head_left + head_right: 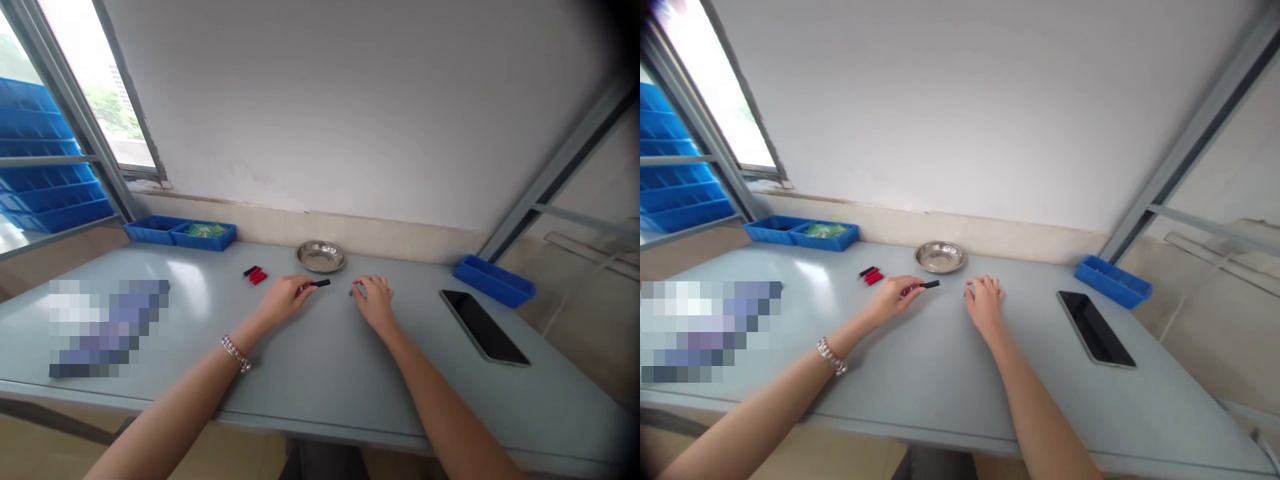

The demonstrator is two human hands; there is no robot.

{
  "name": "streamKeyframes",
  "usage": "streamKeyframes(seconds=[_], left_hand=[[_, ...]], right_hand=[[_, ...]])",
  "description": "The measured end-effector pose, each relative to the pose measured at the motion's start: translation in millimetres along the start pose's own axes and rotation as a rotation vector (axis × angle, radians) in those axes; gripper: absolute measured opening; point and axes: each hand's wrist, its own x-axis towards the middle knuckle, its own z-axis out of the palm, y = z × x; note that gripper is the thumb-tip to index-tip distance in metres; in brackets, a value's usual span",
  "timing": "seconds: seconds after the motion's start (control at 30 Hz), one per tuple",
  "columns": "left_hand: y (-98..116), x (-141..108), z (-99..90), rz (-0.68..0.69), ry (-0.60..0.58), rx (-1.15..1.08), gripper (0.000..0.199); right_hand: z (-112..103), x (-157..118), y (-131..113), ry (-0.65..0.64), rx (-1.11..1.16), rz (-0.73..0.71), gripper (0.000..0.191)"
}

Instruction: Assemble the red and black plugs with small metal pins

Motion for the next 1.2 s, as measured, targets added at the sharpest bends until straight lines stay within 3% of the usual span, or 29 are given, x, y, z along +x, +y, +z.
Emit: streamKeyframes(seconds=[0.17,0.27,0.33,0.43,0.57,0.9,1.2], left_hand=[[-23.4,2.9,-7.6,-0.088,0.197,0.067,0.03],[-49.6,4.2,-20.2,-0.259,0.37,0.191,0.028],[-65.8,3.7,-28.6,-0.395,0.4,0.25,0.027],[-81.3,1.3,-35.9,-0.541,0.382,0.303,0.027],[-84.1,-1.6,-36.1,-0.621,0.32,0.309,0.029],[-70.8,-0.9,-33.8,-0.626,0.264,0.296,0.029],[-94.0,-9.6,-37.5,-0.68,0.3,0.419,0.033]], right_hand=[[-1.4,0.2,-1.5,0.007,0.061,0.015,0.017],[-0.9,0.2,-2.1,0.014,0.078,0.028,0.016],[-0.5,0.0,-2.1,0.019,0.081,0.039,0.016],[-0.3,-0.3,-1.4,0.024,0.091,0.048,0.016],[-0.4,-0.9,0.7,0.021,0.105,0.057,0.016],[-1.2,-1.6,0.7,0.017,0.107,0.089,0.016],[-5.5,-1.2,-3.5,-0.029,0.069,0.141,0.017]])
